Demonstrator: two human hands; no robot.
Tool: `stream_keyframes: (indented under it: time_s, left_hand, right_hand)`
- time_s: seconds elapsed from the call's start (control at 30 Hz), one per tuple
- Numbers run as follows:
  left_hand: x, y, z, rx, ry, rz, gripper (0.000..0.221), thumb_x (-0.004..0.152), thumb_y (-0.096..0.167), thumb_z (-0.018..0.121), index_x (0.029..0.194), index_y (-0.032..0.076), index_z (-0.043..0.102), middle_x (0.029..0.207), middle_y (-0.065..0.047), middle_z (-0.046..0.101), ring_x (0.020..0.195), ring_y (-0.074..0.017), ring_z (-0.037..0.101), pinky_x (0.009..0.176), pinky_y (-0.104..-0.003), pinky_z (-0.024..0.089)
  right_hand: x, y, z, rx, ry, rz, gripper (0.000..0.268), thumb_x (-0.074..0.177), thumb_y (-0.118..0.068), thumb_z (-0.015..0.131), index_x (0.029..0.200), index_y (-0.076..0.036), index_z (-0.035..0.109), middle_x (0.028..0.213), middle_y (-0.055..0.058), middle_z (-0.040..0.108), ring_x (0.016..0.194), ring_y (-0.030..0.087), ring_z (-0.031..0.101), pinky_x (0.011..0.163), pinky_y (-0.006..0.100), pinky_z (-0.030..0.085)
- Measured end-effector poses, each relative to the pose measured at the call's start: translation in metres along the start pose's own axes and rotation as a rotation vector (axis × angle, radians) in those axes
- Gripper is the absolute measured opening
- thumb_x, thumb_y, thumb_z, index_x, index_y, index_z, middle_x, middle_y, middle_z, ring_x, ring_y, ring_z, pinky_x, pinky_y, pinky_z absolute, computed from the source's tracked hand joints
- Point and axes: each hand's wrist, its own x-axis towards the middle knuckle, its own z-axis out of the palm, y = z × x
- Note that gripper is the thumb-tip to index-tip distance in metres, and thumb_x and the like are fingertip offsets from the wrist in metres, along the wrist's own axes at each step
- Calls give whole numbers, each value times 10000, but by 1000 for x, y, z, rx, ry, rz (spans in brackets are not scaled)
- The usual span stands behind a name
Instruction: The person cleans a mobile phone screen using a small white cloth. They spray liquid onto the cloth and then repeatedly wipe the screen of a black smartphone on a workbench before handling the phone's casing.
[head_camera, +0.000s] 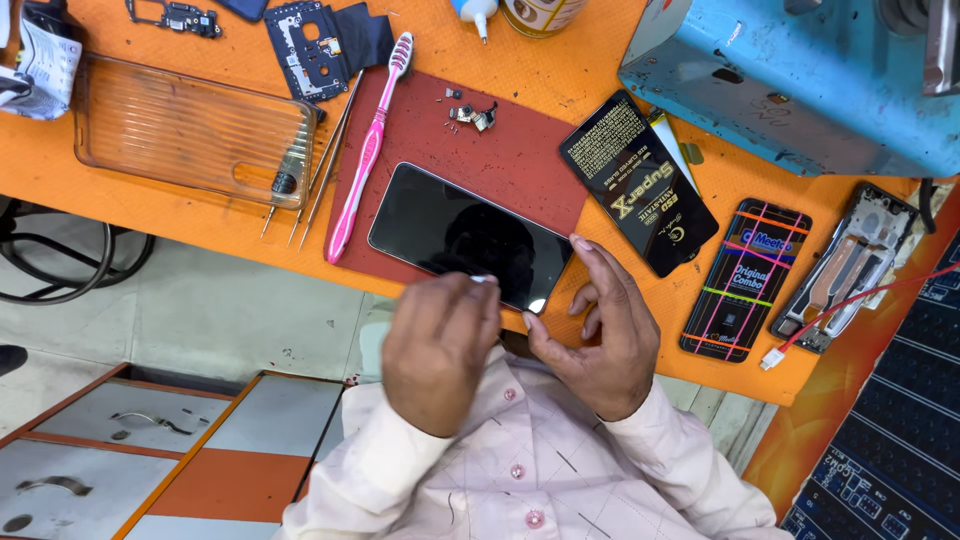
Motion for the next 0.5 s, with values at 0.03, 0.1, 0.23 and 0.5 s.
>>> stream_keyframes:
  time_s: [0.03,0.1,0.23,0.5]
  left_hand:
    - [1,-4,-3,1,2,-3,173,874,59,827,1023,24,746,1016,-98,681,919,-281,653,789,-384,549]
    - [4,-16,-11,59,68,-102,136,880,46,834,963,40,727,1013,-89,682,921,-288,646,793,-404,535]
    - [3,-6,-1,36,51,-59,150,859,46,825,958,24,715,1014,-105,671,926,-295,652,803,-409,545]
    - [5,-16,-7,54,57,-131,151,852,53,844,914,50,705,998,-101,675,906,-288,655,788,-412,538]
  right_hand:
    - [0,1,0,1,-3,-2,844,719,-94,906,1451,-2,496,1406,169,610,772,117,644,559,216,502]
    - [-2,2,0,1,3,-7,848,717,-92,905,1449,-1,487,1415,167,607,776,119,642,559,213,500]
    - [-1,1,1,11,3,-5,851,716,-91,907,1451,-3,487,1415,158,611,774,116,642,563,214,502]
    - [0,1,2,16,3,25,852,693,-84,908,1439,-8,504,1418,158,608,756,114,638,557,209,498]
